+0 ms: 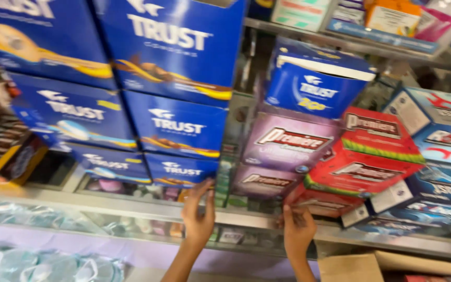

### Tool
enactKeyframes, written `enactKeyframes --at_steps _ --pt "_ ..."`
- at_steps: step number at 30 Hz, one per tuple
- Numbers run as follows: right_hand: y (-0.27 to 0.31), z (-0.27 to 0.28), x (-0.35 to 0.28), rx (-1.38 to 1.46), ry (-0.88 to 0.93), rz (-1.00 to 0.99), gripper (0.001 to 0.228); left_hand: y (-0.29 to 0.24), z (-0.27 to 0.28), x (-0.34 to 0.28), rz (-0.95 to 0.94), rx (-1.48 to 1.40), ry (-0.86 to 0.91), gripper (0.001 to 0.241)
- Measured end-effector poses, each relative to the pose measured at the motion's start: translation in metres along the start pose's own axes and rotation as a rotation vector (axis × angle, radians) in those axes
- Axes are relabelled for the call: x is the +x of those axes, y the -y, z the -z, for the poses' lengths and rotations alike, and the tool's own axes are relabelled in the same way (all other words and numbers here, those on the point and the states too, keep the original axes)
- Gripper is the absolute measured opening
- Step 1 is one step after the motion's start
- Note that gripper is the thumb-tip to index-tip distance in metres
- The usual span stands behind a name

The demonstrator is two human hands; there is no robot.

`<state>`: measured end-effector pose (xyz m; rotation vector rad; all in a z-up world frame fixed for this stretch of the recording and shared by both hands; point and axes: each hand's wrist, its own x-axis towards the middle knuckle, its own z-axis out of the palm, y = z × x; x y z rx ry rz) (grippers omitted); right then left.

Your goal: Organizing and restocking various retail store display shelves and packaging boxes.

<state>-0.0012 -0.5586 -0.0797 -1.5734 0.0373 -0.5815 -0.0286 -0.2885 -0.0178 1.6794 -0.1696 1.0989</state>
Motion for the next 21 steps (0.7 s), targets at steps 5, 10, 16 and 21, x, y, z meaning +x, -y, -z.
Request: enactKeyframes --at_steps 5,10,16,21 --pt "0.03 -0.055 -0.034 0.08 0.115 0.147 0.016 0.013 0.096 0.051 -0.033 0.15 -0.379 0.026" --pt "0.088 -0.14 -0.053 0.091 0.222 0.46 0.014 0.032 0.179 0.117 -0.035 0.249 -0.482 0.054" --pt "0.093 -0.221 -0.063 -0.13 0.057 0.475 0.033 0.126 0.239 0.155 0.268 -0.303 0.014 0.069" --pt "0.088 -0.246 -0.076 0.087 -0.017 0.283 0.082 0.123 0.255 0.176 0.331 -0.233 0.301 0.068"
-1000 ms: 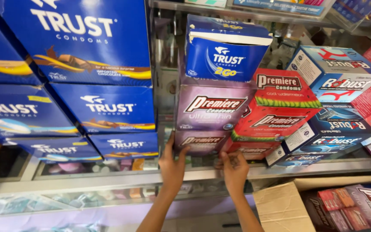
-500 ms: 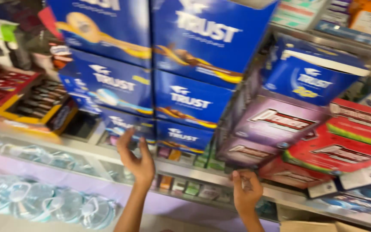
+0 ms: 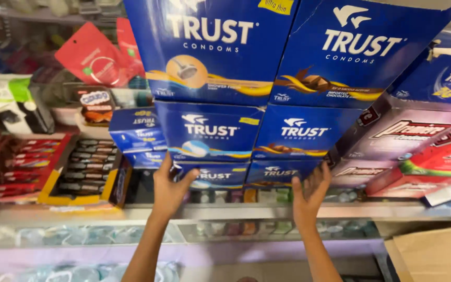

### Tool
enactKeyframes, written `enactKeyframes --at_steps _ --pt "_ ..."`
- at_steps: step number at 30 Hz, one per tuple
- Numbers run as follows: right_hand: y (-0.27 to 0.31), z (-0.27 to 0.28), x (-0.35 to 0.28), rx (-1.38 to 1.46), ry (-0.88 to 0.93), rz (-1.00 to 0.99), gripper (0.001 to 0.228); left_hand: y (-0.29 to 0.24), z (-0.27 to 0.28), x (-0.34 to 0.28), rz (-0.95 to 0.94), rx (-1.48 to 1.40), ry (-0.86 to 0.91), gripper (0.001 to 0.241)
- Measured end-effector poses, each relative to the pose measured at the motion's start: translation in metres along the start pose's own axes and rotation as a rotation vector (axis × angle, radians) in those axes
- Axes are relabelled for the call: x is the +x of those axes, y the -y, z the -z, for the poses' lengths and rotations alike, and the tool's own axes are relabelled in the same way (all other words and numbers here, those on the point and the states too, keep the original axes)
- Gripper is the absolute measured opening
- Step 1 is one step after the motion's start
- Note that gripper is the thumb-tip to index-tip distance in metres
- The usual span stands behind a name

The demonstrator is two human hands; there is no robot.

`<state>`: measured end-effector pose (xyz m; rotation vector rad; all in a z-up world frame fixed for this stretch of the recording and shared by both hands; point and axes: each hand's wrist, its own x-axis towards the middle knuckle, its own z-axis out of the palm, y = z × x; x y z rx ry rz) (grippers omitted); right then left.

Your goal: Organizing and restocking various retail store display shelves and packaging boxes.

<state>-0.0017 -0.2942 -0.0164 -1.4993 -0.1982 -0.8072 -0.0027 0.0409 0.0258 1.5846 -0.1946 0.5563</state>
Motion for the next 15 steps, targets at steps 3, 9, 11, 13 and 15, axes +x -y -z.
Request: enactKeyframes --at_steps 3,9,11,13,15 --pt "-0.009 -0.005 -0.004 -0.031 0.029 0.062 0.079 -0.008 0.002 0.002 -0.027 0.059 0.006 0.068" --pt "0.018 -0.022 -0.003 -0.119 -0.085 0.106 0.076 -0.002 0.003 0.013 -0.085 0.004 0.063 0.083" --pt "0.031 -0.027 -0.003 -0.29 -0.156 0.125 0.078 -0.005 0.001 0.018 -0.064 0.037 0.074 0.086" --pt "0.04 -0.032 -0.004 -0.455 -0.224 0.139 0.081 -0.008 0.001 0.02 -0.043 0.076 0.08 0.089" --pt "0.042 -0.036 -0.009 -0.836 -0.221 0.396 0.079 -0.011 -0.001 0.02 -0.165 0.032 0.066 0.093"
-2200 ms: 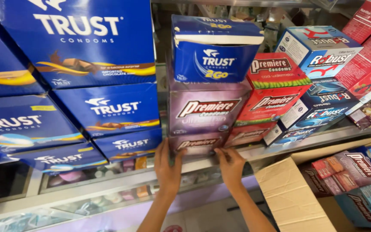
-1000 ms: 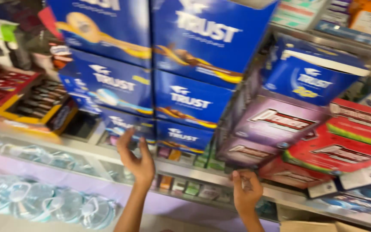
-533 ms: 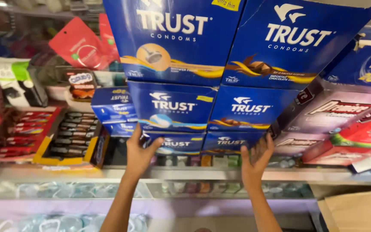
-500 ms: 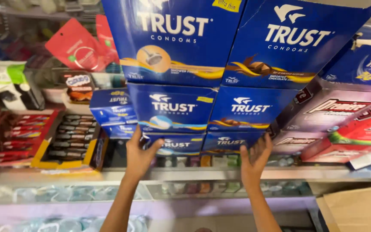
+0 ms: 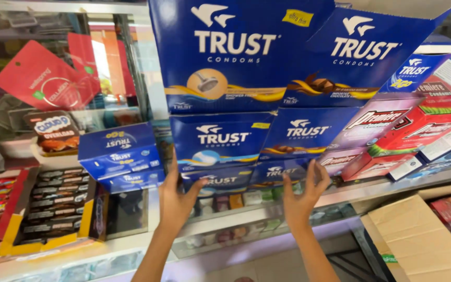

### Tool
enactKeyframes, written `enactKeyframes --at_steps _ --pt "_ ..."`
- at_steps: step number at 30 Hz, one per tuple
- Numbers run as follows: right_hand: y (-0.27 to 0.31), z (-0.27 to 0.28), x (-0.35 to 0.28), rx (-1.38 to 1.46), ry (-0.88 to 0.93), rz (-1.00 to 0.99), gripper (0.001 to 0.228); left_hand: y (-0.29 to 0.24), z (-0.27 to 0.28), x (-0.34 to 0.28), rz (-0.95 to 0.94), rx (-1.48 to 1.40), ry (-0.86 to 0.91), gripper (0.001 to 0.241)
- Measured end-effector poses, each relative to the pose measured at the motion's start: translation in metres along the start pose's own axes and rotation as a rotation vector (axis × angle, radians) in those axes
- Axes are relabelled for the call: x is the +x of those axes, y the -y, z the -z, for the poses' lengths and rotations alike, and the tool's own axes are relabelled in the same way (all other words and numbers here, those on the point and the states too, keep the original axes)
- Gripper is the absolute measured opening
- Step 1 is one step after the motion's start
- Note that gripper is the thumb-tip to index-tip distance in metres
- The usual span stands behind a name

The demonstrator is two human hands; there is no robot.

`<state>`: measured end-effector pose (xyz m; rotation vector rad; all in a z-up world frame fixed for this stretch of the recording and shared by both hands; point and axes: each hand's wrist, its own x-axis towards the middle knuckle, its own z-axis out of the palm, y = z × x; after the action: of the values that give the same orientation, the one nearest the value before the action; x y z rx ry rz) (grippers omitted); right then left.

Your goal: Organizing and restocking various retail store display shelves and packaging boxes.

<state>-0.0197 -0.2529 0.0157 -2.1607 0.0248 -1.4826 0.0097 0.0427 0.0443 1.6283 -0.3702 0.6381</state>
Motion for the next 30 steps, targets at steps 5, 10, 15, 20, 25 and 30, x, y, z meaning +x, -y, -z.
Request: enactKeyframes --at_steps 5,10,15,20,25,30 --pt "0.011 -0.008 -0.011 0.091 0.044 0.017 0.074 0.009 -0.007 -0.005 0.026 0.038 -0.03 0.095" --pt "0.06 -0.019 -0.05 0.308 -0.016 0.032 0.045 0.021 0.021 -0.025 -0.041 -0.021 -0.056 0.085" --pt "0.145 -0.033 -0.082 0.653 0.441 0.218 0.029 0.002 0.079 -0.014 -0.228 0.441 -0.622 0.072" --pt "0.191 -0.091 -0.091 0.713 0.77 0.095 0.066 0.036 0.116 0.023 -0.067 0.03 -0.559 0.069" --pt "0.188 -0.146 -0.112 0.832 0.895 -0.22 0.088 0.063 0.127 0.055 0.135 0.009 -0.463 0.056" --pt "0.192 -0.153 -0.126 0.917 0.862 -0.342 0.093 0.024 0.114 0.052 0.151 0.113 -0.454 0.056"
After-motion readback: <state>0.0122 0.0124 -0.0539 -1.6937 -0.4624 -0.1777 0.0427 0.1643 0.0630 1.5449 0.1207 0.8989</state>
